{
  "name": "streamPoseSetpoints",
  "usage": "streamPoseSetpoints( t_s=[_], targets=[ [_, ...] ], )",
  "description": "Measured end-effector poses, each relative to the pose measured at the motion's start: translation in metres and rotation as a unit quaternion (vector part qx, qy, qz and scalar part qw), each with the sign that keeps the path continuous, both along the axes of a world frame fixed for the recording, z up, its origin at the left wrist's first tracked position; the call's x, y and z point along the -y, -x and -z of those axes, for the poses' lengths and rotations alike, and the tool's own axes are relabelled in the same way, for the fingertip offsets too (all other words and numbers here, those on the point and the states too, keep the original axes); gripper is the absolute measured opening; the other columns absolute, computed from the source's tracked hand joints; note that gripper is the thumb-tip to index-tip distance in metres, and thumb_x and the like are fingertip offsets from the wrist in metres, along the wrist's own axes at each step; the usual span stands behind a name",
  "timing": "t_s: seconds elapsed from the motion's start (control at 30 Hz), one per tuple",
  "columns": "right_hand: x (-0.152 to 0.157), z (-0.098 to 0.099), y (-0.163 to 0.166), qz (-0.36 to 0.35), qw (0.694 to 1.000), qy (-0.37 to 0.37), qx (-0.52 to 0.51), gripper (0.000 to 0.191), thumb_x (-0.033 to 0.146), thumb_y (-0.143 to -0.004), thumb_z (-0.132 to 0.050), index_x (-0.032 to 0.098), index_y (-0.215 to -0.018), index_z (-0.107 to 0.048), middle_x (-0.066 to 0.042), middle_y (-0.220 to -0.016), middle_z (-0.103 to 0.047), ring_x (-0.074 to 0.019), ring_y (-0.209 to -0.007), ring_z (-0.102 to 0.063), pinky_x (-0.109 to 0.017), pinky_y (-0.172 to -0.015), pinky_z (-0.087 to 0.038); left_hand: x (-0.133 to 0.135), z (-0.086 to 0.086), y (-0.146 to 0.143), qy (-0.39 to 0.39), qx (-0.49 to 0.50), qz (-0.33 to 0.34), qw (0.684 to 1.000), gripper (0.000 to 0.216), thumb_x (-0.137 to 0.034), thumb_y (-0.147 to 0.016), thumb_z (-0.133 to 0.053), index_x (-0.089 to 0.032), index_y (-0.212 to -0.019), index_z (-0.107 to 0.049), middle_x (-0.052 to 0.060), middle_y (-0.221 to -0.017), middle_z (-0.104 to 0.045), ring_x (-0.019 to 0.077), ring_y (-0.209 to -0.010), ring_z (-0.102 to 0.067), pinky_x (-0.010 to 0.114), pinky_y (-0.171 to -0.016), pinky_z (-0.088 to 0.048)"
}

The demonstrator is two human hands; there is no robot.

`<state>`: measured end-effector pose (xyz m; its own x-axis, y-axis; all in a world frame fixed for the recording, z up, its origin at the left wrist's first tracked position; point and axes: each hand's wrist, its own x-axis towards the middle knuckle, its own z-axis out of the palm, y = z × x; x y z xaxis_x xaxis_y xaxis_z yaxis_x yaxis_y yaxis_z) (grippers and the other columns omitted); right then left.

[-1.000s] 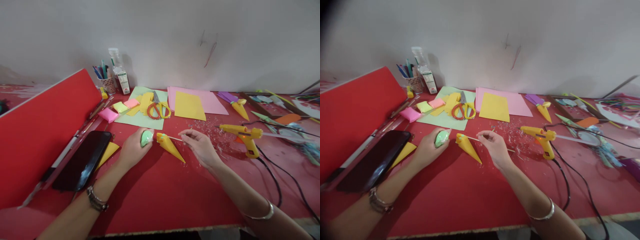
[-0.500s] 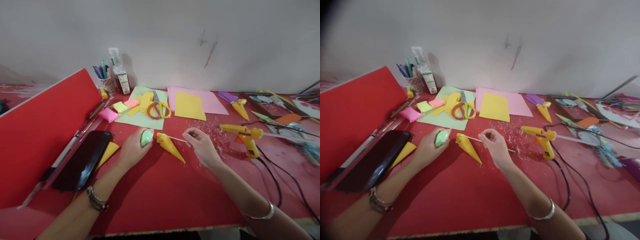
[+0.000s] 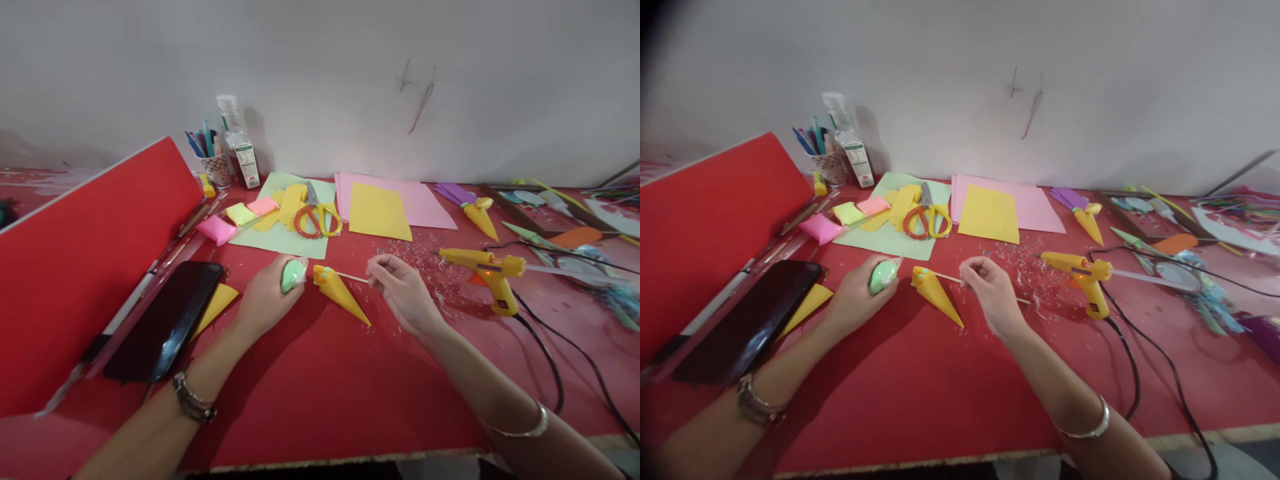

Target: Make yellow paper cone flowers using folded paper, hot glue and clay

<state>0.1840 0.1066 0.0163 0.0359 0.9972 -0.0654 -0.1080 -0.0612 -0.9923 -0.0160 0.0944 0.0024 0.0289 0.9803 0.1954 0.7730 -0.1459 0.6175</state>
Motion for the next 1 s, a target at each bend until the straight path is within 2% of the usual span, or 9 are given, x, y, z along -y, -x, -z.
streamPoseSetpoints(
  t_s=[0.2, 0.27, 0.33, 0.47, 0.53, 0.67, 0.8, 1.0],
  targets=[
    [-0.0005, 0.0021, 0.001, -0.019, 0.999, 0.016, -0.047, 0.022, 0.031, -0.058, -0.065, 0.02, -0.076, -0.062, -0.001, -0.078, -0.063, -0.0127, -0.075, -0.057, -0.031, -0.075, -0.043, 0.001, 0.0003, 0.0002, -0.003, -0.002, -0.001, 1.0, 0.024, -0.031, -0.071, -0.047, -0.02, -0.092, -0.051, 0.0, -0.072, -0.058, 0.0162, -0.064, -0.055, 0.023, -0.054, -0.038],
    [-0.0005, 0.0025, 0.0001, -0.022, 0.998, 0.013, -0.057, 0.022, 0.034, -0.06, -0.064, 0.02, -0.075, -0.062, -0.001, -0.074, -0.063, -0.0119, -0.071, -0.057, -0.029, -0.072, -0.044, 0.001, 0.0004, 0.0001, -0.001, 0.001, 0.001, 1.0, 0.023, -0.03, -0.071, -0.047, -0.02, -0.092, -0.051, 0.0, -0.072, -0.059, 0.016, -0.064, -0.055, 0.023, -0.055, -0.038],
    [-0.0004, 0.0018, -0.0009, -0.013, 0.999, 0.016, -0.049, 0.02, 0.037, -0.061, -0.063, 0.019, -0.07, -0.061, 0.002, -0.064, -0.059, -0.0089, -0.059, -0.054, -0.026, -0.062, -0.044, 0.0008, 0.0004, 0.0, 0.0, 0.001, 0.002, 1.0, 0.024, -0.03, -0.071, -0.047, -0.02, -0.092, -0.051, 0.0, -0.073, -0.059, 0.0158, -0.064, -0.054, 0.023, -0.055, -0.038],
    [0.0004, -0.0014, -0.0013, 0.012, 0.999, 0.026, -0.027, 0.023, 0.037, -0.059, -0.065, 0.018, -0.06, -0.053, 0.007, -0.05, -0.047, -0.0039, -0.042, -0.04, -0.02, -0.045, -0.036, 0.0002, -0.0001, -0.0004, 0.001, -0.004, -0.002, 1.0, 0.025, -0.03, -0.071, -0.046, -0.02, -0.093, -0.051, 0.0, -0.072, -0.059, 0.0161, -0.063, -0.054, 0.023, -0.055, -0.038],
    [0.0008, -0.0022, -0.0006, 0.005, 0.999, 0.019, -0.026, 0.022, 0.035, -0.057, -0.067, 0.019, -0.061, -0.053, 0.007, -0.05, -0.047, -0.004, -0.043, -0.041, -0.02, -0.046, -0.037, 0.0001, -0.0002, -0.0005, 0.002, -0.003, -0.002, 1.0, 0.025, -0.03, -0.071, -0.046, -0.02, -0.093, -0.051, 0.0, -0.072, -0.059, 0.016, -0.063, -0.054, 0.024, -0.055, -0.038],
    [0.0007, 0.0, 0.0008, -0.006, 0.999, 0.011, -0.043, 0.02, 0.03, -0.056, -0.068, 0.02, -0.068, -0.056, 0.005, -0.06, -0.054, -0.0078, -0.058, -0.052, -0.025, -0.062, -0.045, 0.0002, 0.0, -0.0006, 0.0, 0.003, 0.0, 1.0, 0.025, -0.03, -0.071, -0.047, -0.02, -0.093, -0.051, 0.0, -0.072, -0.059, 0.0155, -0.063, -0.054, 0.023, -0.055, -0.038],
    [-0.0001, 0.0029, -0.0001, -0.016, 0.997, 0.008, -0.07, 0.018, 0.031, -0.059, -0.066, 0.022, -0.073, -0.059, 0.002, -0.07, -0.059, -0.0095, -0.068, -0.056, -0.029, -0.072, -0.045, 0.0005, -0.0001, -0.0006, 0.001, 0.009, 0.001, 1.0, 0.024, -0.029, -0.071, -0.047, -0.02, -0.092, -0.052, -0.001, -0.072, -0.059, 0.0151, -0.063, -0.054, 0.023, -0.055, -0.038],
    [0.0001, 0.002, -0.0027, -0.016, 0.997, 0.023, -0.079, 0.02, 0.039, -0.066, -0.061, 0.02, -0.072, -0.06, 0.004, -0.057, -0.054, -0.0064, -0.052, -0.049, -0.021, -0.053, -0.042, 0.0011, -0.0018, -0.0012, 0.005, 0.003, -0.003, 1.0, 0.024, -0.029, -0.071, -0.048, -0.02, -0.092, -0.052, 0.0, -0.072, -0.059, 0.0153, -0.064, -0.054, 0.023, -0.055, -0.038]
  ],
)
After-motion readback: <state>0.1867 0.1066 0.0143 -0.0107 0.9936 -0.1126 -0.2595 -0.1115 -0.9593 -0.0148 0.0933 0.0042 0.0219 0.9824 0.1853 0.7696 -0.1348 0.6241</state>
